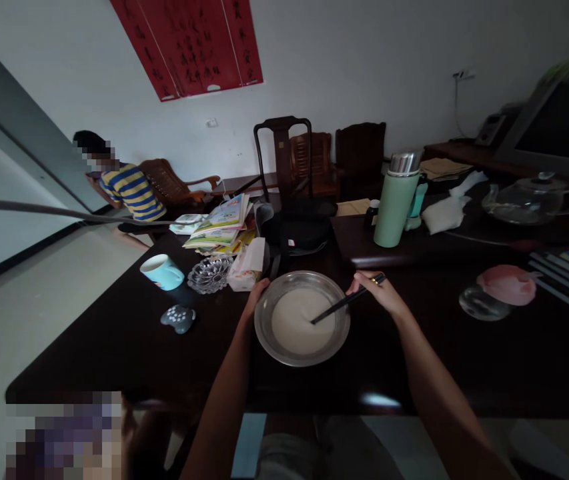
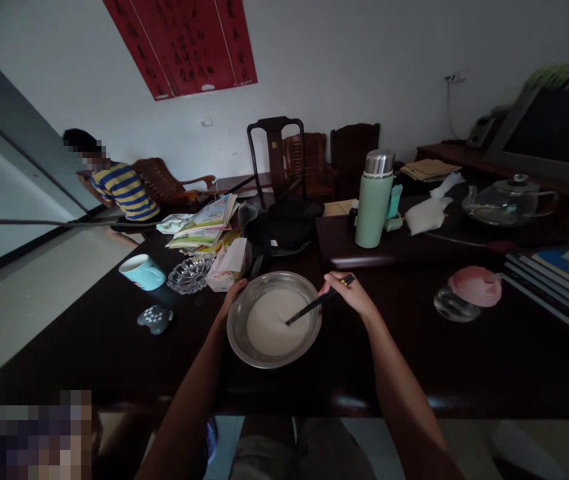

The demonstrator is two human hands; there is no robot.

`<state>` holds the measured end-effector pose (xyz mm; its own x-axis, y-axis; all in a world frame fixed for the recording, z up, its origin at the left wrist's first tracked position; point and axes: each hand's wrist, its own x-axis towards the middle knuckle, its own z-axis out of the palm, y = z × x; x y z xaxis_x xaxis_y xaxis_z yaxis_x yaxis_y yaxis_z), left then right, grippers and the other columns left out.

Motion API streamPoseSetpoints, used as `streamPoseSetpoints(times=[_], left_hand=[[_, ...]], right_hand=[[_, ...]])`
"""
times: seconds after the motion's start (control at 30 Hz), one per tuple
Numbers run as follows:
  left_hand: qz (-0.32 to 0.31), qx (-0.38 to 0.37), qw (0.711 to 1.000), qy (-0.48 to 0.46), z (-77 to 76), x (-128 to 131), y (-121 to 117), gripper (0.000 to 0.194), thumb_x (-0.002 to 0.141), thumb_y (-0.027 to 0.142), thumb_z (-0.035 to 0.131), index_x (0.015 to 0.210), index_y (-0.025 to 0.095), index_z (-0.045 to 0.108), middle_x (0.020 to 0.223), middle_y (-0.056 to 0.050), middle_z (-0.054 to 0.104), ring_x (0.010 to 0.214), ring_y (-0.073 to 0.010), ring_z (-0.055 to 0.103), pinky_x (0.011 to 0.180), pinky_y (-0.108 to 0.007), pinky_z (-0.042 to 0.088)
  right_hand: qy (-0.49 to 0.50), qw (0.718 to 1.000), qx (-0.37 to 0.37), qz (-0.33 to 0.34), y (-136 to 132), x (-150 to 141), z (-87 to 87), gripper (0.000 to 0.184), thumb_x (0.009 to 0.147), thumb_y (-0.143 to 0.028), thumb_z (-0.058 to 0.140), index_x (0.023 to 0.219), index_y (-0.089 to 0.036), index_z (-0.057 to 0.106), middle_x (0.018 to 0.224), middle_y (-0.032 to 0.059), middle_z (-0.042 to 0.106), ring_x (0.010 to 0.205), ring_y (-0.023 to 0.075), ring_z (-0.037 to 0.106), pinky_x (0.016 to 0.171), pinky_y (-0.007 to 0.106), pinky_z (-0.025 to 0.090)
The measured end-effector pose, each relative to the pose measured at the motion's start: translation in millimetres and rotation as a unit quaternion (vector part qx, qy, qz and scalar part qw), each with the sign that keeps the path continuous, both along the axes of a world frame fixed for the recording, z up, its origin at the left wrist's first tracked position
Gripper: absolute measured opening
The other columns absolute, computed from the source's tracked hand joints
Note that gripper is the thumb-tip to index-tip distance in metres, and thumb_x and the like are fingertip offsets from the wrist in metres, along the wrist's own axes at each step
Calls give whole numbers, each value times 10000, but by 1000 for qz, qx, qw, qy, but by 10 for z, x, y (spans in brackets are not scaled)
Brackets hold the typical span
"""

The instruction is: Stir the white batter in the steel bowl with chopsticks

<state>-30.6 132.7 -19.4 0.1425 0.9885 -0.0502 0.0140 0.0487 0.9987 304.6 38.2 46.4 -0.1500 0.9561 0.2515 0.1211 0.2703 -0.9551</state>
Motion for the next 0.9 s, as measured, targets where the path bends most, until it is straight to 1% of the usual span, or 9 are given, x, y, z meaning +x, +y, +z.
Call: streamPoseSetpoints(times=[0.1, 0.17, 0.27, 0.37, 0.47, 0.6, 0.7, 0.8, 0.9], left_hand=[[3, 0, 1000, -21, -4, -30, 44, 411, 790, 513, 690, 656, 157, 534, 605, 34, 488, 559, -100, 461, 543, -239, 400], [5, 5, 999, -32, -8, -34, 43, 462, 695, 543, 728, 581, 182, 464, 540, 51, 424, 531, -95, 396, 515, -244, 332], [7, 4, 999, -47, -29, -24, 30, 461, 648, 546, 728, 567, 198, 436, 527, 55, 413, 531, -100, 369, 518, -256, 296], [7, -3, 998, -61, -59, -17, 36, 431, 653, 530, 715, 576, 206, 441, 538, 52, 414, 537, -105, 370, 531, -265, 292], [5, -9, 998, -68, -79, -22, 64, 406, 651, 506, 712, 587, 212, 439, 554, 51, 415, 543, -108, 373, 541, -272, 296], [5, -9, 998, -66, -83, -32, 93, 412, 613, 501, 720, 580, 217, 424, 557, 56, 403, 538, -104, 353, 534, -272, 287], [8, -6, 998, -66, -82, -37, 84, 424, 598, 515, 725, 577, 215, 426, 557, 58, 401, 541, -101, 348, 531, -268, 286], [9, -5, 998, -67, -77, -43, 63, 421, 635, 525, 711, 578, 211, 436, 545, 56, 398, 532, -101, 347, 526, -270, 281], [10, -4, 998, -66, -67, -51, 59, 418, 647, 517, 712, 567, 209, 439, 535, 52, 399, 527, -103, 349, 523, -272, 275]], right_hand=[[-35, 998, 1, 61, -6, -98, -2, 430, 898, -565, 546, 694, -211, 680, 753, 42, 762, 783, 237, 712, 778, 353, 510], [-63, 995, 21, 77, 2, -153, -4, 400, 896, -552, 557, 752, -211, 706, 836, 44, 773, 854, 243, 709, 812, 357, 500], [-49, 998, 31, 34, 21, -118, -10, 383, 882, -552, 577, 755, -214, 702, 843, 45, 771, 871, 250, 708, 836, 366, 493], [-4, 1000, 11, -13, 20, -15, -11, 423, 872, -579, 574, 671, -217, 661, 714, 37, 748, 759, 242, 709, 801, 367, 505], [-1, 1000, 1, 22, -4, -10, -2, 440, 885, -577, 556, 654, -216, 657, 686, 36, 734, 722, 235, 706, 764, 357, 511], [-66, 993, 40, 86, -1, -114, -3, 388, 908, -528, 552, 760, -212, 719, 845, 47, 757, 855, 242, 704, 810, 355, 496], [-77, 995, 62, 33, 35, -96, -28, 380, 903, -533, 554, 784, -215, 724, 865, 51, 762, 880, 249, 692, 834, 368, 483], [-36, 998, 50, -30, 50, -17, -43, 417, 883, -570, 562, 700, -216, 684, 766, 46, 751, 808, 248, 700, 830, 377, 488], [-16, 1000, 25, 11, 29, -16, -28, 449, 888, -583, 545, 658, -216, 664, 716, 42, 737, 762, 243, 708, 805, 372, 502]])
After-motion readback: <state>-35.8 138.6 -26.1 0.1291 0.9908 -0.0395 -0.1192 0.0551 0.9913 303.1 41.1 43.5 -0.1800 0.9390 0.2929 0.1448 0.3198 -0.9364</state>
